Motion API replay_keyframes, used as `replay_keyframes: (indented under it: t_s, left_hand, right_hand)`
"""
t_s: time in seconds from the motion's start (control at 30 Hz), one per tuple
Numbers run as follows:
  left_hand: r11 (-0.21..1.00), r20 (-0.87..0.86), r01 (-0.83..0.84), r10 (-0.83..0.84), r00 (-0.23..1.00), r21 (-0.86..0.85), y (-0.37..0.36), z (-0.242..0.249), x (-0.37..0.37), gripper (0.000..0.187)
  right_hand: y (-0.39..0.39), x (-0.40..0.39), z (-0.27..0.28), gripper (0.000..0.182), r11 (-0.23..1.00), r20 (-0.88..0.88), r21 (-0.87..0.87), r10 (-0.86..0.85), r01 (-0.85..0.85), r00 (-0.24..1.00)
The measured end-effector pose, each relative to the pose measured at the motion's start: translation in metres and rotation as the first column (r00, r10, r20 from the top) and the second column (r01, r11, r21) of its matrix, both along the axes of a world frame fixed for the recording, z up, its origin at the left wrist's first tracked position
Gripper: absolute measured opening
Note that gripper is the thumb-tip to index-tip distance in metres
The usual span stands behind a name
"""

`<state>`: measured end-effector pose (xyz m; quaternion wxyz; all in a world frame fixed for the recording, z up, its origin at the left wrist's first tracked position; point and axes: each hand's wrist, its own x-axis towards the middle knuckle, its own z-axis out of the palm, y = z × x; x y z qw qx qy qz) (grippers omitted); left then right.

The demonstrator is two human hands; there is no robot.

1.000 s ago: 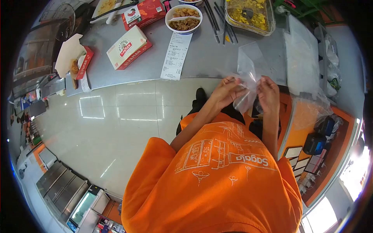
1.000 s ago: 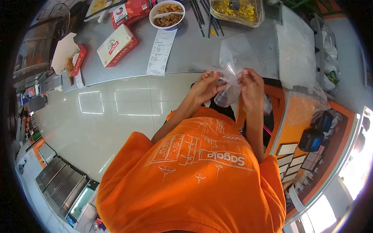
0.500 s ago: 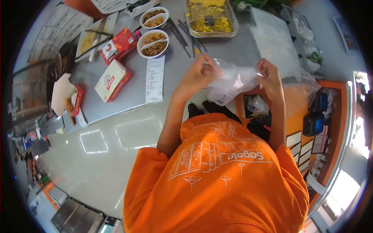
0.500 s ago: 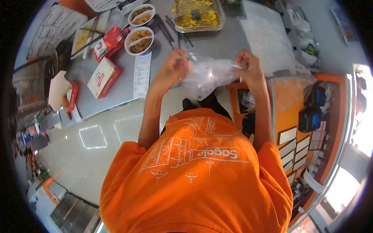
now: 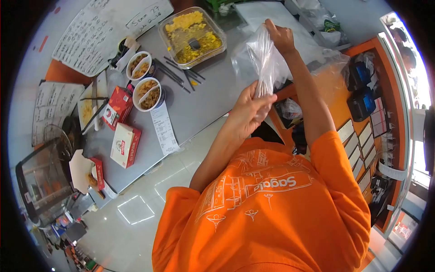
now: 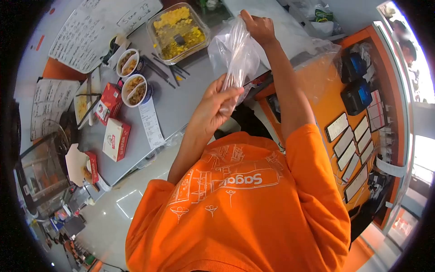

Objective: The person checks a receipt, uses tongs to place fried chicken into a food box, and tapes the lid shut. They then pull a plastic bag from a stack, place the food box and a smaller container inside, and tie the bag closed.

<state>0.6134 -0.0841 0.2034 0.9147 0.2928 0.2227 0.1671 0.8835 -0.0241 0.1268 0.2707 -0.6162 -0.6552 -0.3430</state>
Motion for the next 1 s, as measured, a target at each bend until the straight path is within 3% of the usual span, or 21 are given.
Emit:
replay_keyframes:
  t_s: [0.03, 0.07, 0.1, 0.13, 0.17, 0.2, 0.27, 0.37, 0.43, 0.53, 0.57, 0.6, 0.63, 0.7, 0.77, 0.83, 0.87, 0.9, 0.93, 0.97, 1.0]
  left_hand:
    - [0.997, 0.03, 0.083, -0.083, 0.996, 0.003, 0.003, -0.001, -0.004, 0.016]
    - [0.987, 0.06, 0.161, -0.162, 0.985, 0.012, 0.01, -0.004, -0.005, 0.016]
    - [0.946, -0.051, 0.012, 0.005, 0.999, 0.323, 0.023, -0.025, 0.0, 0.015]
    - [0.786, -0.105, -0.095, 0.199, 0.974, 0.611, 0.038, -0.063, 0.004, 0.015]
    - [0.532, -0.095, -0.142, 0.393, 0.914, 0.835, 0.048, -0.084, 0.01, 0.015]
    - [0.611, -0.016, -0.34, 0.501, 0.865, 0.715, 0.057, -0.084, 0.019, 0.014]
    - [0.637, 0.075, -0.678, 0.706, 0.704, 0.368, 0.075, -0.083, 0.042, 0.012]
    - [0.898, 0.189, -0.416, 0.438, 0.879, -0.147, 0.105, -0.094, 0.049, 0.009]
    - [0.914, -0.151, -0.331, 0.302, 0.941, -0.236, 0.066, -0.039, 0.074, 0.012]
    - [0.904, -0.024, -0.206, 0.212, 0.977, -0.375, 0.046, -0.046, 0.102, 0.029]
    - [0.969, -0.193, -0.214, 0.235, 0.953, 0.125, 0.057, -0.053, 0.111, 0.038]
    - [0.802, -0.311, -0.093, 0.332, 0.89, 0.59, 0.075, -0.061, 0.118, 0.047]
    - [0.452, -0.357, 0.126, 0.472, 0.806, 0.883, 0.087, -0.064, 0.127, 0.056]
    - [-0.049, -0.154, 0.274, 0.727, 0.669, 0.96, 0.09, -0.031, 0.188, 0.061]
    - [-0.187, -0.106, 0.341, 0.724, 0.682, 0.921, 0.101, -0.031, 0.234, 0.054]
    - [-0.203, -0.158, 0.362, 0.636, 0.755, 0.91, 0.132, -0.069, 0.232, 0.047]
    - [-0.212, -0.185, 0.371, 0.587, 0.788, 0.904, 0.145, -0.078, 0.231, 0.044]
    - [0.343, -0.313, 0.111, 0.617, 0.722, 0.933, 0.148, -0.067, 0.239, 0.04]
    - [0.762, -0.461, -0.206, 0.558, 0.69, 0.614, 0.15, -0.056, 0.244, 0.036]
    - [0.806, -0.442, -0.364, 0.569, 0.694, 0.466, 0.156, -0.055, 0.239, 0.037]
    - [0.813, -0.43, -0.503, 0.582, 0.69, 0.293, 0.163, -0.053, 0.227, 0.039]
  right_hand:
    - [0.003, 0.006, 0.001, 0.016, 1.0, -0.011, -0.01, 0.01, -0.01, 1.0]
    - [0.007, 0.009, 0.006, 0.016, 0.991, -0.421, 0.083, 0.13, -0.104, 0.898]
    - [0.009, 0.01, 0.014, 0.016, 0.964, -0.735, 0.212, 0.264, -0.157, 0.624]
    - [0.009, 0.007, 0.02, 0.016, 0.924, -0.898, 0.349, 0.377, -0.154, 0.227]
    - [0.008, 0.006, 0.02, 0.015, 0.851, -0.852, 0.494, 0.432, -0.177, -0.296]
    - [0.008, 0.006, 0.019, 0.014, 0.797, -0.539, 0.604, 0.422, 0.015, -0.729]
    - [0.024, 0.033, -0.013, 0.014, 0.866, -0.453, 0.484, 0.372, 0.127, -0.81]
    - [0.039, 0.08, -0.058, 0.014, 0.936, -0.286, 0.244, 0.321, 0.256, -0.903]
    - [0.041, 0.12, -0.055, 0.013, 0.958, -0.71, 0.166, 0.282, 0.236, -0.646]
    - [0.045, 0.183, -0.029, 0.018, 0.958, -0.999, 0.028, 0.033, 0.285, -0.012]
    - [0.046, 0.203, -0.018, 0.021, 0.947, -0.974, -0.014, -0.086, 0.322, 0.211]
    - [0.045, 0.207, -0.001, 0.021, 0.979, -0.957, -0.069, -0.118, 0.19, 0.263]
    - [0.037, 0.195, 0.021, 0.021, 0.99, -0.938, -0.133, -0.144, 0.056, 0.316]
    - [0.026, 0.165, 0.067, 0.016, 0.953, -0.856, -0.297, -0.24, -0.056, 0.458]
    - [0.025, 0.145, 0.062, 0.026, 0.974, -0.883, -0.16, -0.069, -0.16, 0.465]
    - [0.02, 0.156, 0.063, 0.025, 0.906, -0.936, -0.126, 0.027, -0.405, 0.351]
    - [0.015, 0.166, 0.06, 0.025, 0.891, -0.868, -0.28, -0.076, -0.356, 0.491]
    - [0.011, 0.175, 0.057, 0.025, 0.859, -0.771, -0.424, -0.176, -0.287, 0.612]
    - [0.009, 0.185, 0.052, 0.027, 0.807, -0.649, -0.555, -0.269, -0.202, 0.712]
    - [0.013, 0.191, 0.044, 0.032, 0.645, -0.455, -0.764, -0.512, -0.023, 0.728]
    - [0.015, 0.205, 0.025, 0.031, 0.662, -0.465, -0.749, -0.538, 0.011, 0.703]
